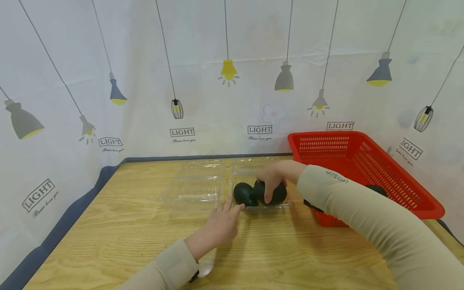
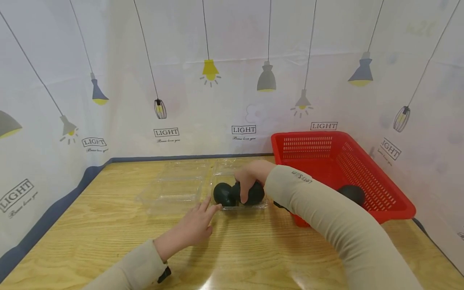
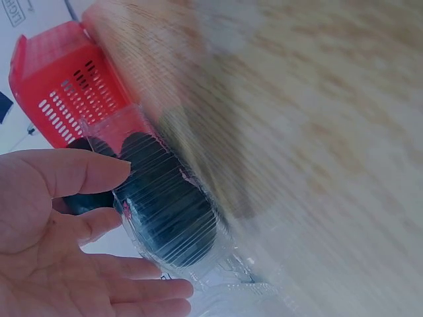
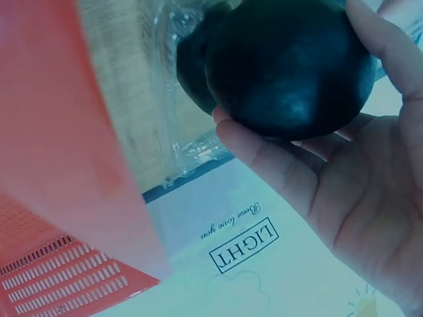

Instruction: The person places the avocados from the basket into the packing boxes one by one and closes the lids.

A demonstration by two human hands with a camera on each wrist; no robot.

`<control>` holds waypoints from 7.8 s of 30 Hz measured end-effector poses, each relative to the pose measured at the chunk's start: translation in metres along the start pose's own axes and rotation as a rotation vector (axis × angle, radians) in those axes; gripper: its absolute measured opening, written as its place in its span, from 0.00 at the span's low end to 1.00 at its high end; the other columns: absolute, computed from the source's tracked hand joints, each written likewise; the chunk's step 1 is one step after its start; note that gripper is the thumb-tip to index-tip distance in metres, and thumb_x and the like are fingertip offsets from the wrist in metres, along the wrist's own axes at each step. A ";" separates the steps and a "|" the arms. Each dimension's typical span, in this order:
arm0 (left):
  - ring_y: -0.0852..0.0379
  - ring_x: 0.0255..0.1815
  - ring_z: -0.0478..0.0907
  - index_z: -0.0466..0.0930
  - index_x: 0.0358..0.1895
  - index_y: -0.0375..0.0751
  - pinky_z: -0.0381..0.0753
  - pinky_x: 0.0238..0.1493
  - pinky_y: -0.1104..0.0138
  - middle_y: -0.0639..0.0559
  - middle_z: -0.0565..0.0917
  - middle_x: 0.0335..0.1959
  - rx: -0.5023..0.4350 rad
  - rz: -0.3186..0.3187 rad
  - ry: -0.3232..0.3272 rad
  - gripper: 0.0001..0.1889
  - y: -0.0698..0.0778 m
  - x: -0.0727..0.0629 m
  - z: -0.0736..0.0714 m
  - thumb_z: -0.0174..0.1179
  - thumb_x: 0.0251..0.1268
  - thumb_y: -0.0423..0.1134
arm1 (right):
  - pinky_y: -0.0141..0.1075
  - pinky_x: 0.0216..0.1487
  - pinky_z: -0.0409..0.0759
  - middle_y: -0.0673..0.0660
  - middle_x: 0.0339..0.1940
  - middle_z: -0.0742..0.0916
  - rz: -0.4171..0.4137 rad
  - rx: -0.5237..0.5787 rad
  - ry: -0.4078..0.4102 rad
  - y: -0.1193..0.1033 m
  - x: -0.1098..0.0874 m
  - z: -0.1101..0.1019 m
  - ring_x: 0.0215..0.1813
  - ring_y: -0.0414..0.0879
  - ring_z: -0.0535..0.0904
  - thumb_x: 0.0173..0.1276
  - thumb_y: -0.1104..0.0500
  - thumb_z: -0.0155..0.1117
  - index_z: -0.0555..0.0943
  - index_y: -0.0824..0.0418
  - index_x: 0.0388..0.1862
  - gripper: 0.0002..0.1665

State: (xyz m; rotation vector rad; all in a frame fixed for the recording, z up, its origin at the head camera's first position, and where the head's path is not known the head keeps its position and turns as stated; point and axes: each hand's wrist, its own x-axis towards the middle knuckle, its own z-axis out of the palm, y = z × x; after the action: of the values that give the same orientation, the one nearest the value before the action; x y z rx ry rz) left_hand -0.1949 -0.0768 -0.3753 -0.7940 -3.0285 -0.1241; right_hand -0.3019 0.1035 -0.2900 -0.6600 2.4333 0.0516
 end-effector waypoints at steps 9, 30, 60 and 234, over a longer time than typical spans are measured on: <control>0.32 0.59 0.66 0.63 0.64 0.45 0.71 0.54 0.49 0.32 0.57 0.67 -0.009 0.003 -0.014 0.28 0.000 -0.001 -0.001 0.56 0.58 0.33 | 0.43 0.36 0.82 0.58 0.48 0.77 -0.025 -0.070 -0.026 -0.002 -0.006 0.000 0.35 0.50 0.79 0.55 0.55 0.70 0.73 0.63 0.55 0.30; 0.32 0.59 0.66 0.63 0.64 0.45 0.70 0.55 0.49 0.32 0.56 0.67 -0.022 -0.004 -0.019 0.28 0.000 0.000 -0.001 0.56 0.58 0.34 | 0.47 0.64 0.63 0.55 0.67 0.70 0.065 -0.372 -0.099 -0.013 0.019 0.011 0.68 0.52 0.62 0.63 0.56 0.61 0.66 0.52 0.67 0.32; 0.32 0.58 0.66 0.64 0.63 0.43 0.70 0.54 0.47 0.30 0.55 0.68 -0.053 0.007 0.000 0.27 0.000 0.000 0.000 0.57 0.57 0.33 | 0.41 0.50 0.76 0.56 0.36 0.82 0.045 -0.057 0.140 -0.008 0.009 0.013 0.40 0.47 0.75 0.48 0.54 0.75 0.79 0.69 0.41 0.26; 0.56 0.26 0.80 0.65 0.50 0.27 0.78 0.27 0.68 0.47 0.83 0.33 -1.473 -0.385 -0.267 0.18 -0.035 0.015 0.017 0.40 0.63 0.37 | 0.40 0.31 0.82 0.62 0.31 0.77 0.027 1.570 0.505 0.013 -0.038 0.145 0.23 0.43 0.78 0.63 0.64 0.38 0.48 0.73 0.62 0.30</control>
State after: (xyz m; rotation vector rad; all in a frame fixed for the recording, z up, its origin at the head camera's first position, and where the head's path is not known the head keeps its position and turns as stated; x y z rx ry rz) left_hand -0.2250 -0.0987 -0.3943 -0.0812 -2.7661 -2.4981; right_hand -0.2021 0.1590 -0.3880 0.1435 2.0089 -1.9319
